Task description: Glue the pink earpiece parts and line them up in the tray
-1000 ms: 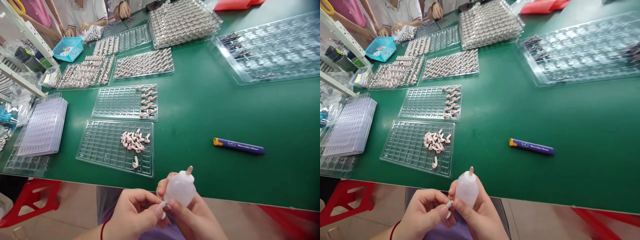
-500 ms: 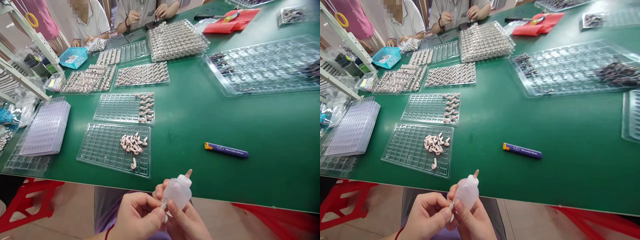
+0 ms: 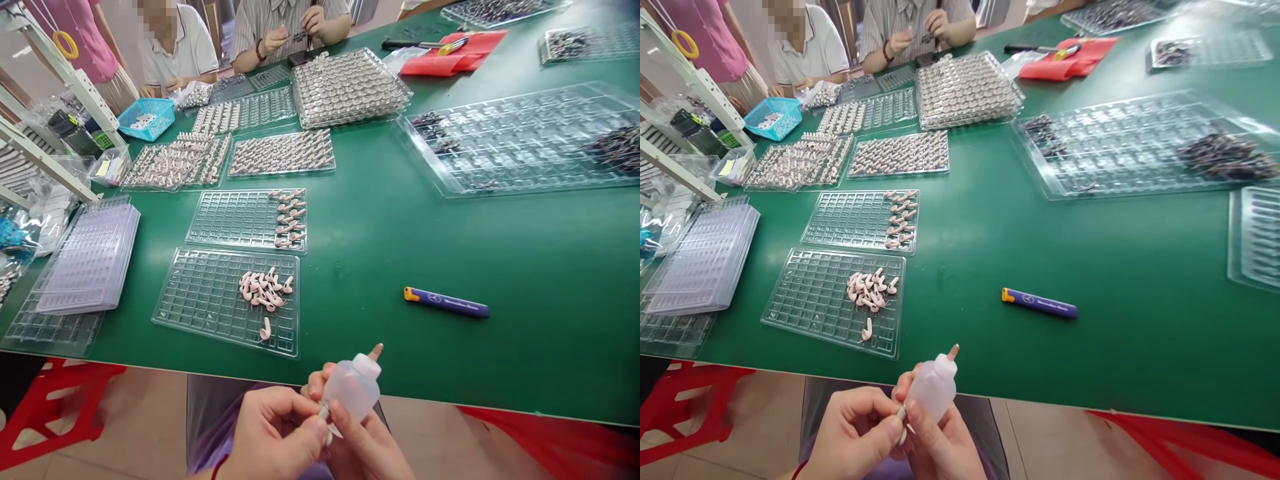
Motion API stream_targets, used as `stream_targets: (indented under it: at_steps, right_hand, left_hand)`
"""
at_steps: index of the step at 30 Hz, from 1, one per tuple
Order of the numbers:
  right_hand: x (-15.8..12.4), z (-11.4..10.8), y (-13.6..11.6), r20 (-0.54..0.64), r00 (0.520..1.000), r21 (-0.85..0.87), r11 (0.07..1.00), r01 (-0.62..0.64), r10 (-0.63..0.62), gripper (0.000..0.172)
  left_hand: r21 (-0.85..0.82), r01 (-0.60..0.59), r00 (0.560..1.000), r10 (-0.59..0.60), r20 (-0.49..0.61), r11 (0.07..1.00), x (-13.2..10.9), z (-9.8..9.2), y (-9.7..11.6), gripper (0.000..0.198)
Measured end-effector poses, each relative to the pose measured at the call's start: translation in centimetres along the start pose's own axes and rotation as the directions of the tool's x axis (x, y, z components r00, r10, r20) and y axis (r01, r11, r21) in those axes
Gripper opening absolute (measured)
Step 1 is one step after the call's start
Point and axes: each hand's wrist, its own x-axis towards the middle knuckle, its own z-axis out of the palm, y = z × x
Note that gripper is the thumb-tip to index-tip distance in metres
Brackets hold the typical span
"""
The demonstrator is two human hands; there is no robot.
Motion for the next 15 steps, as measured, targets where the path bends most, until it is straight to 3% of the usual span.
stream_targets:
  at_steps: [6, 15]
  right_hand:
    - [-0.02, -0.06, -0.15, 0.023, 1.000, 0.011, 1.000, -0.014, 0.014, 0.041]
    - [0.23, -0.58, -0.02, 0.102, 0.995, 0.045, 0.999, -0.023, 0.019, 0.035]
  left_hand:
    - [0.043, -0.042, 0.999, 0.043, -0.014, 0.998, -0.07, -0.03, 0.23, 0.049]
    - [0.119, -0.152, 0.988, 0.147, 0.048, 0.981, -0.18, -0.49, 0.36, 0.038]
